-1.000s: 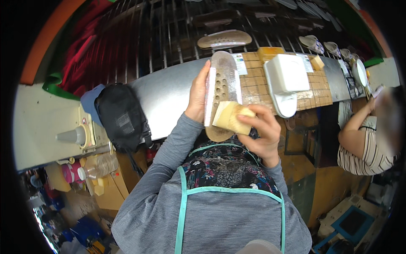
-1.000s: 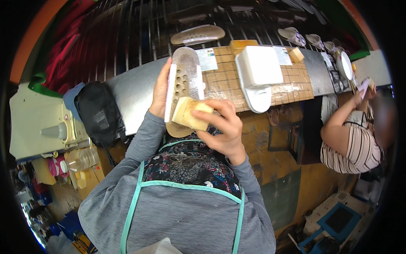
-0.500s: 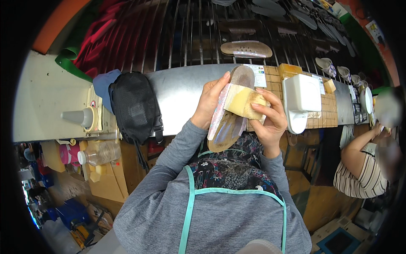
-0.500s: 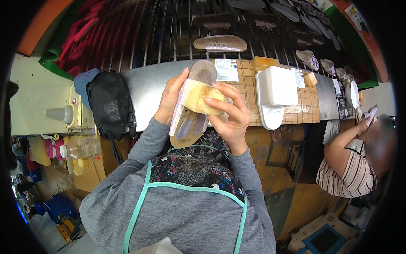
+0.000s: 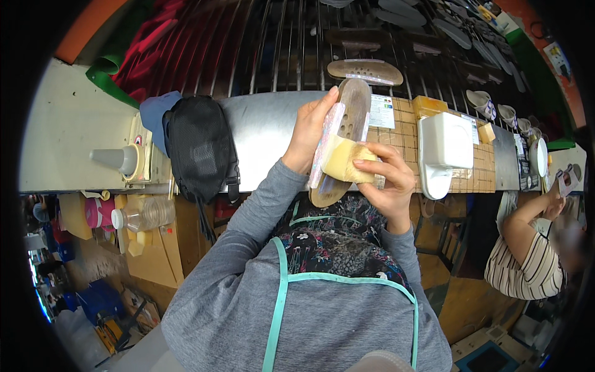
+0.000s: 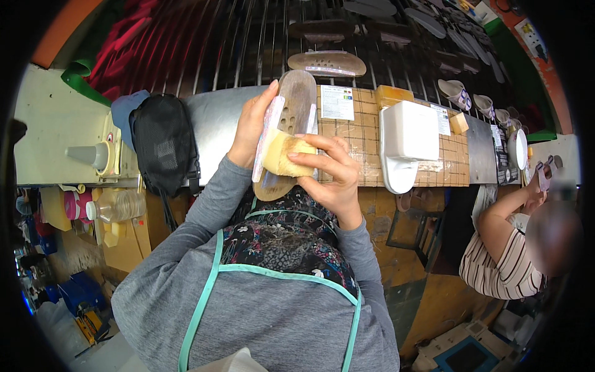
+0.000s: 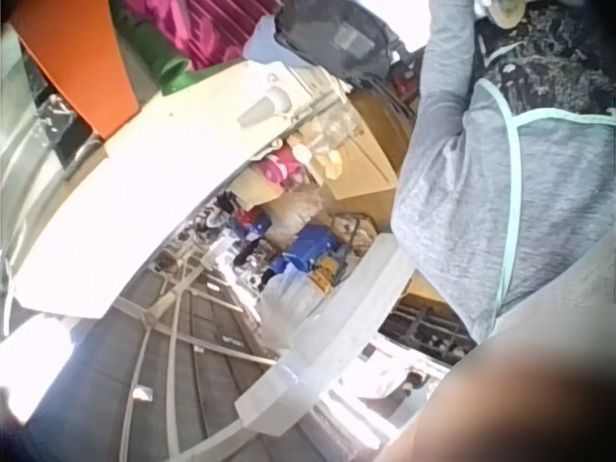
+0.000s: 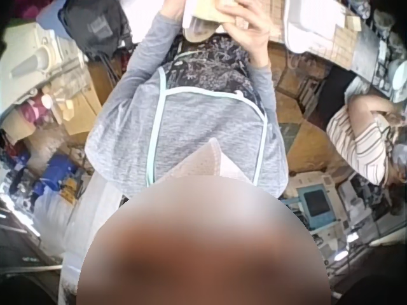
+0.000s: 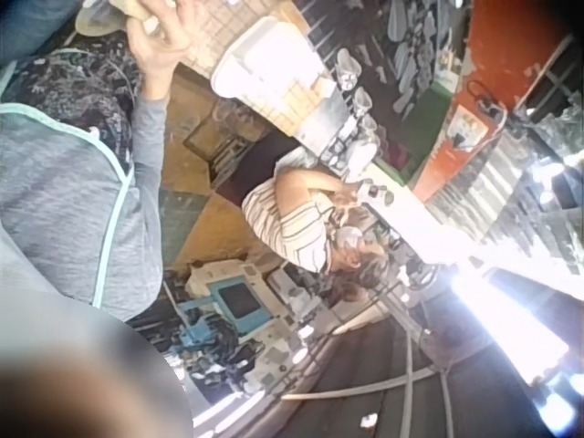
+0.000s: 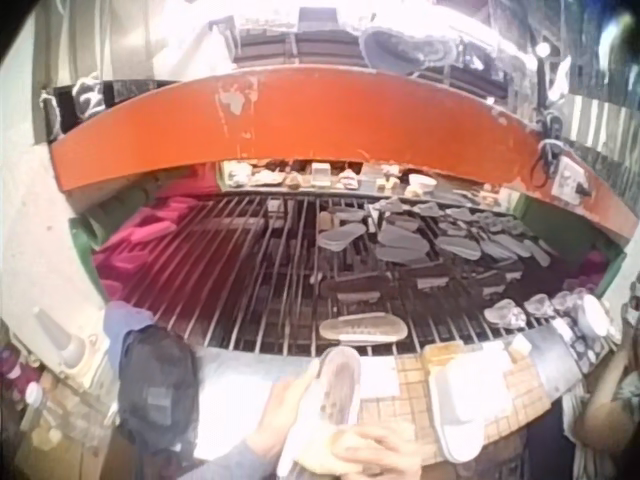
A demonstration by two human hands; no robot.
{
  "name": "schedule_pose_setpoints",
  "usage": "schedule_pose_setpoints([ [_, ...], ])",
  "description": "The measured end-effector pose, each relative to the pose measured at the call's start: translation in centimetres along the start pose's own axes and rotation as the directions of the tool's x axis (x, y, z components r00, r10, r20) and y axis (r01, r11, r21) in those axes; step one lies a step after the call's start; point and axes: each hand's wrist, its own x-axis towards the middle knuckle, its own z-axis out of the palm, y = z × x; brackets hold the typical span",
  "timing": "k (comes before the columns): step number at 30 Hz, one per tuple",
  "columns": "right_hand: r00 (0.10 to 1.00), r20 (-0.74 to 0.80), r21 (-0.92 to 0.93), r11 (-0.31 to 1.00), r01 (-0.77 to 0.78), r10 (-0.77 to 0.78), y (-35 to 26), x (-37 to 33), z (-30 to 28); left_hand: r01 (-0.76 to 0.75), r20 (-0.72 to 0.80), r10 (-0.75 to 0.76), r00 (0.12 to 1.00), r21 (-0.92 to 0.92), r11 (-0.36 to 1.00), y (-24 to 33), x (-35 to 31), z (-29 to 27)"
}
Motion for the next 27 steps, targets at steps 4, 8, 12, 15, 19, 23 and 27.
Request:
schedule_pose_setpoints([
  [4, 0.999, 0.043, 0.011, 1.0, 0.003, -0.004, -0.5, -0.6, 0.2, -0.042, -0.021, 0.043, 0.999, 0.049, 0.998, 0.5, 1.2, 0.2],
  [8, 0.998, 0.067, 0.02, 1.0, -0.01, 0.009, -0.7, -1.2, 0.3, -0.12, -0.074, 0.115, 0.991, -0.053, 0.991, 1.2, 2.8, 0.7],
  [12, 0.995, -0.016, 0.055, 0.994, -0.097, 0.098, -1.0, -2.0, 0.6, -0.307, -0.176, 0.301, 0.937, -0.007, 0.952, 1.9, 3.9, 0.9],
  [15, 0.98, -0.104, 0.096, 0.982, -0.16, 0.17, -0.9, -2.5, 1.0, -0.512, -0.237, 0.506, 0.829, 0.04, 0.858, 1.9, 4.3, 1.0],
  [19, 0.974, -0.099, 0.169, 0.968, -0.185, 0.204, -0.3, -3.2, 1.2, -0.682, -0.214, 0.702, 0.679, 0.171, 0.711, 2.1, 4.1, 0.4],
  [23, 0.964, -0.207, 0.364, 0.928, -0.083, 0.168, 0.2, -3.1, 1.6, -0.629, -0.24, 0.626, 0.742, 0.075, 0.774, 2.6, 3.7, -0.4],
  [27, 0.956, -0.281, -0.056, 0.993, -0.105, 0.085, 0.5, -1.5, 2.4, -0.551, -0.27, 0.53, 0.804, -0.003, 0.835, 2.4, 3.5, -1.1],
])
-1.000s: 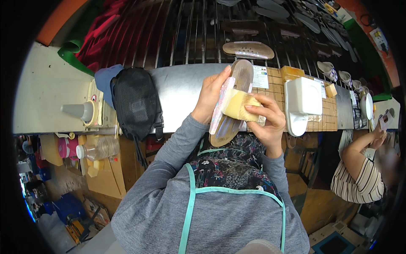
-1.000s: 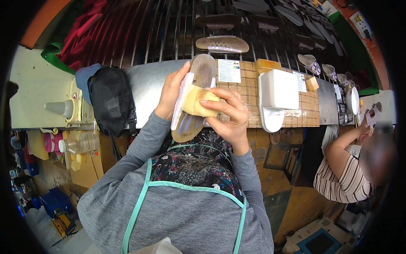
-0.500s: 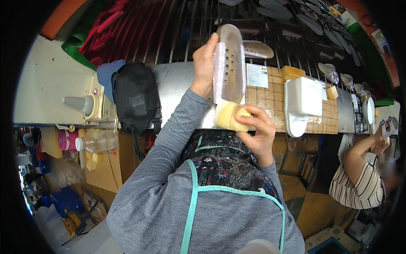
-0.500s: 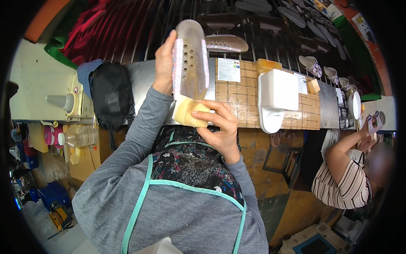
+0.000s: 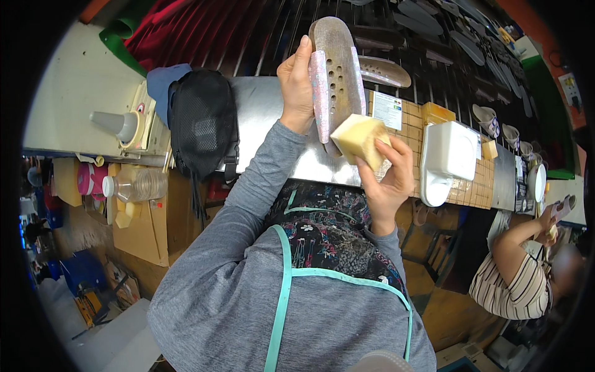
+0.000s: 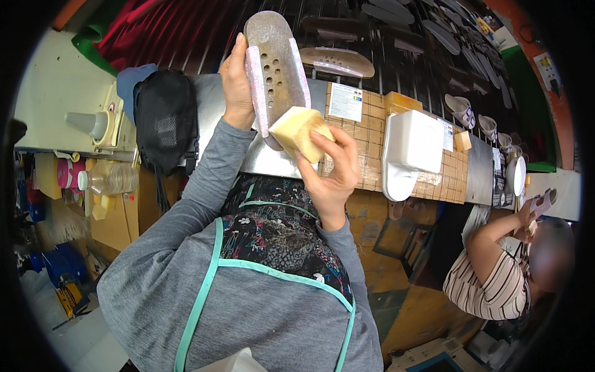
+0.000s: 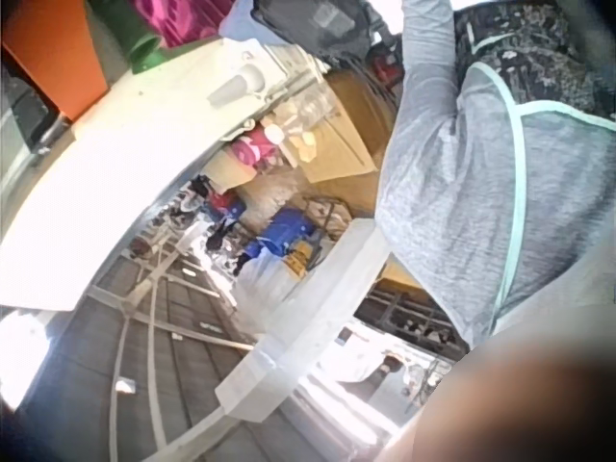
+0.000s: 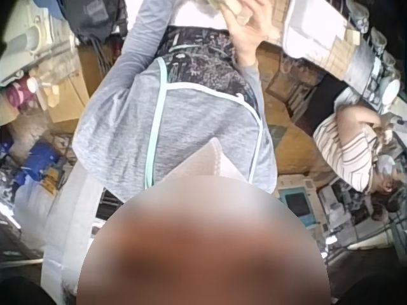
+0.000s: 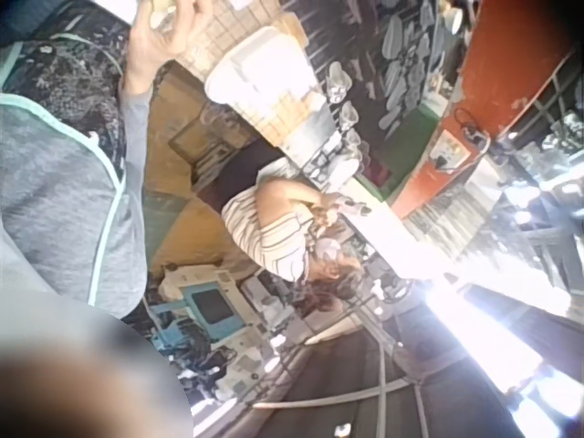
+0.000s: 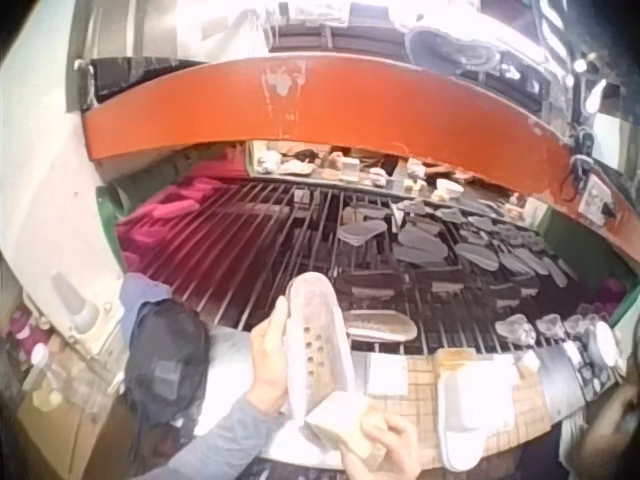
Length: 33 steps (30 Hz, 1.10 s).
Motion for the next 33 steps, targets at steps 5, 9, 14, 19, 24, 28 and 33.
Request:
schedule_pose_setpoints([
  [5, 0.985, 0.104, -0.06, 0.987, 0.146, -0.14, -1.5, -1.2, 1.2, 0.165, 0.08, -0.164, 0.983, -0.01, 0.986, 0.2, 0.9, -2.8],
  [9, 0.987, -0.024, -0.213, 0.966, 0.149, -0.157, -1.5, -2.0, 1.7, 0.241, 0.189, -0.232, 0.954, -0.028, 0.97, -0.6, 0.5, -3.9],
  [14, 0.987, -0.086, -0.309, 0.945, 0.106, -0.138, -1.0, -2.0, 1.1, 0.268, 0.293, -0.239, 0.926, -0.064, 0.961, -0.4, -0.4, -4.3],
  [19, 0.984, -0.119, -0.345, 0.935, 0.082, -0.131, -1.1, -2.2, 0.5, 0.346, 0.348, -0.285, 0.893, -0.125, 0.93, 0.2, 0.0, -4.9],
  [24, 0.982, -0.067, -0.342, 0.929, 0.142, -0.175, -1.5, -2.7, 1.3, 0.343, 0.322, -0.299, 0.899, -0.089, 0.935, -0.7, -0.2, -5.3],
  [28, 0.983, -0.055, -0.418, 0.898, 0.137, -0.176, -2.3, -2.5, 0.9, 0.333, 0.306, -0.304, 0.902, -0.046, 0.942, -0.4, 0.1, -6.0],
  [33, 0.975, -0.049, -0.362, 0.913, 0.187, -0.219, -2.4, -2.2, 1.4, 0.364, 0.285, -0.326, 0.901, -0.091, 0.927, -0.3, 0.4, -5.0],
])
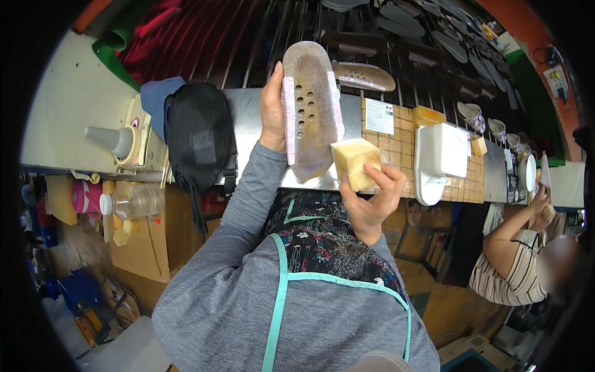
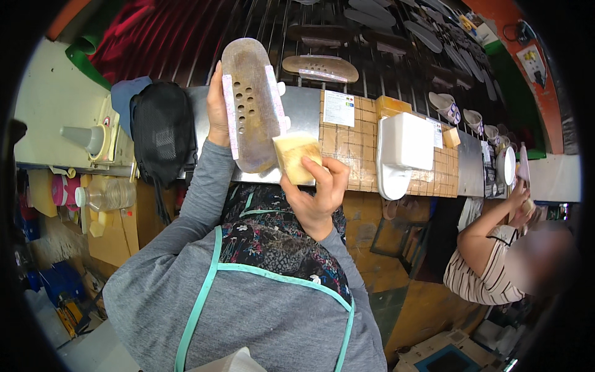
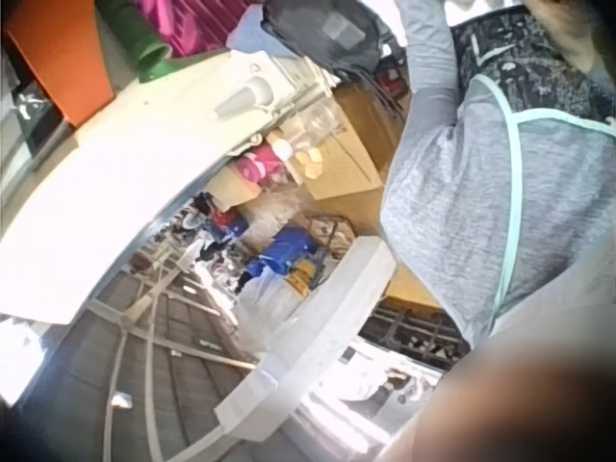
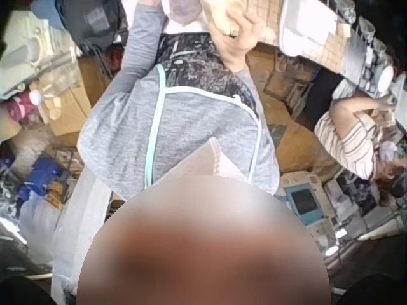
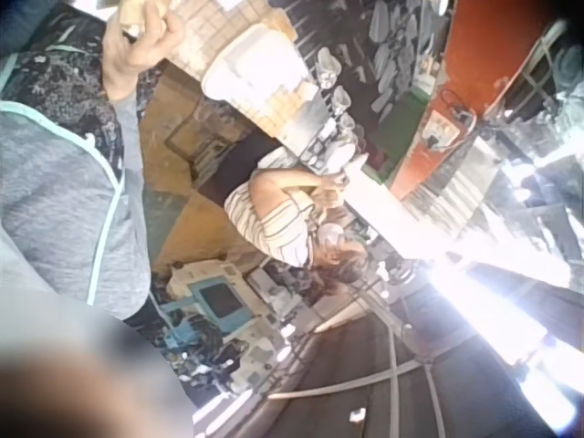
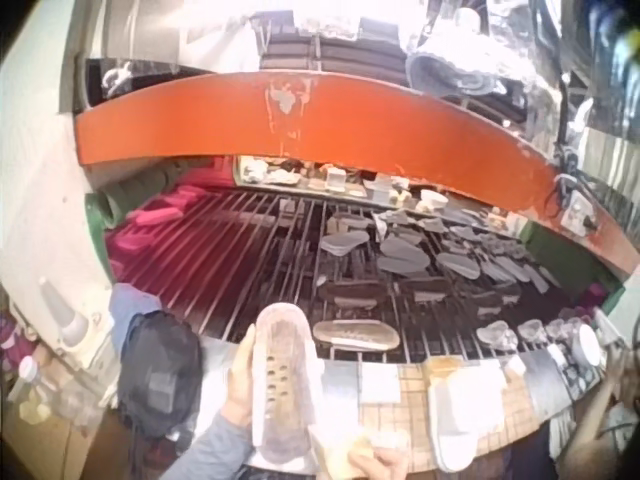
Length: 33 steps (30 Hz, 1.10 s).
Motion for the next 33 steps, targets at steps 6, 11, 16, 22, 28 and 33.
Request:
schedule_pose_setpoints([
  [6, 0.996, 0.07, 0.072, 0.996, 0.044, -0.049, -0.5, -1.7, 0.1, -0.134, -0.115, 0.11, 0.987, -0.225, 0.965, 1.1, 1.5, 1.6],
  [11, 0.997, -0.025, 0.164, 0.983, 0.079, -0.076, -0.6, -2.0, -0.1, -0.317, -0.262, 0.286, 0.922, -0.085, 0.945, 1.1, 1.9, 2.9],
  [16, 0.997, 0.034, 0.132, 0.989, 0.062, -0.067, -0.2, -1.9, -0.5, -0.301, -0.241, 0.278, 0.93, -0.065, 0.951, 0.7, 1.5, 3.5],
  [22, 1.0, -0.015, 0.14, 0.99, 0.004, -0.001, -0.1, -1.4, -1.0, -0.095, -0.095, 0.085, 0.992, -0.11, 0.989, 0.8, 1.2, 4.2],
  [28, 0.979, -0.175, 0.005, 0.995, -0.102, 0.102, 2.1, 0.9, -1.8, 0.111, 0.109, -0.155, 0.982, 0.329, 0.938, -3.8, -3.6, 6.9],
  [33, 0.945, -0.256, -0.019, 0.976, -0.215, 0.203, 3.6, 1.1, -2.8, 0.195, 0.126, -0.253, 0.959, 0.349, 0.917, -6.0, -4.2, 7.9],
])
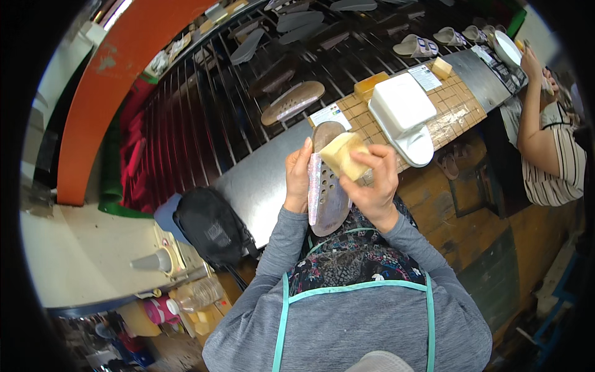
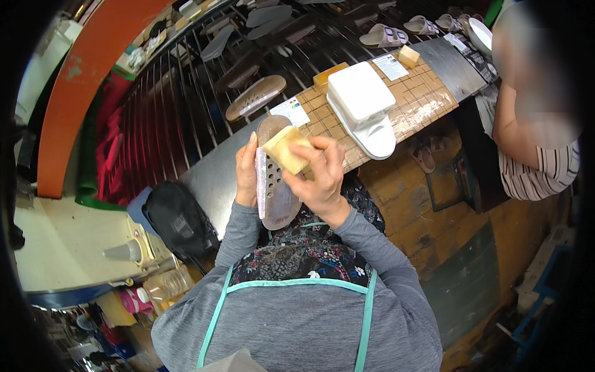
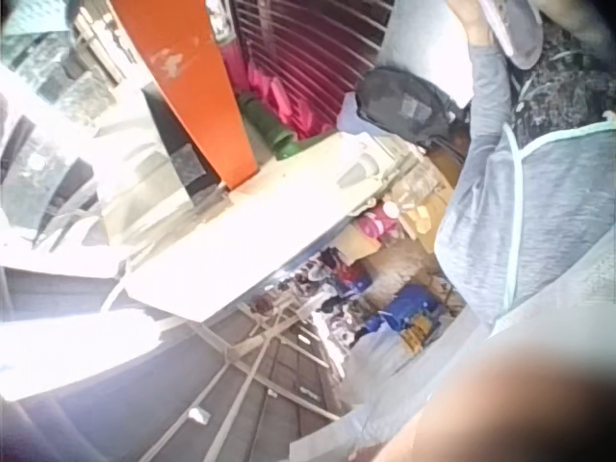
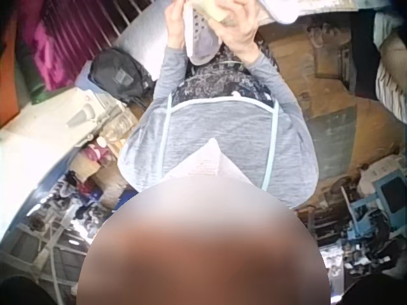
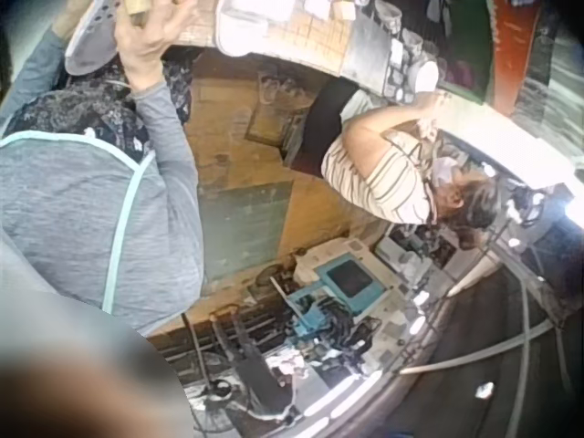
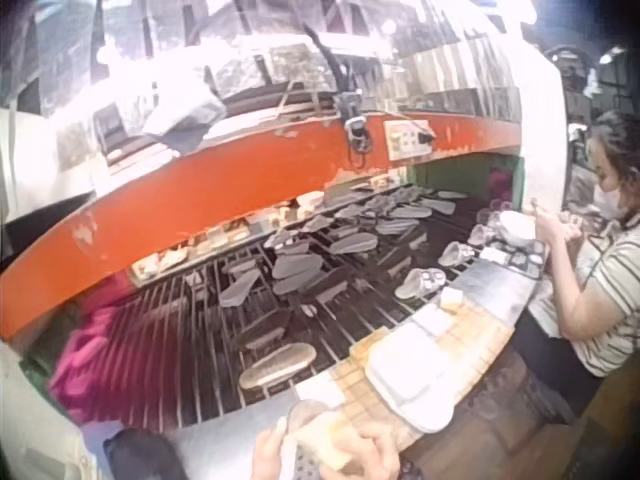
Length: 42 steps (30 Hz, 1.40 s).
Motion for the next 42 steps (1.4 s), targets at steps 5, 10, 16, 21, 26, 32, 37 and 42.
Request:
schedule_pose_setpoints([
  [5, 0.983, 0.135, 0.063, 0.991, 0.118, -0.125, -0.5, -1.5, 0.0, -0.075, -0.052, 0.07, 0.996, -0.101, 0.992, 1.3, 3.4, -0.3],
  [10, 0.974, 0.225, 0.286, 0.954, -0.092, 0.027, 1.2, -1.9, -0.4, -0.111, -0.105, 0.079, 0.991, -0.342, 0.933, 5.3, 9.7, -2.8],
  [16, 0.602, 0.623, 0.717, -0.057, -0.695, 0.5, 7.3, -2.1, 0.4, -0.392, -0.273, 0.348, 0.897, -0.125, 0.911, 6.2, 19.0, -4.0],
  [21, 0.557, 0.751, 0.658, -0.48, -0.58, 0.356, 10.8, -3.1, 0.3, -0.166, -0.22, 0.17, 0.961, 0.039, 0.985, -0.4, 27.3, -2.7],
  [26, 0.554, 0.755, 0.652, -0.487, -0.582, 0.349, 11.3, -3.6, 0.3, 0.161, -0.025, -0.165, 0.986, -0.113, 0.98, -6.8, 33.5, 0.2],
  [32, 0.544, 0.775, 0.625, -0.519, -0.584, 0.322, 11.6, -3.4, 0.2, 0.115, -0.012, -0.173, 0.985, 0.79, 0.603, -7.9, 29.6, 2.9],
  [37, 0.532, 0.789, 0.605, -0.541, -0.584, 0.308, 11.5, -3.3, 0.3, -0.215, 0.116, 0.199, 0.973, 0.767, 0.605, -5.2, 19.2, -0.2],
  [42, 0.513, 0.802, 0.592, -0.518, -0.617, 0.306, 11.5, -3.2, 0.4, -0.08, -0.133, 0.397, 0.908, 0.875, 0.477, -2.8, 9.6, -6.3],
])
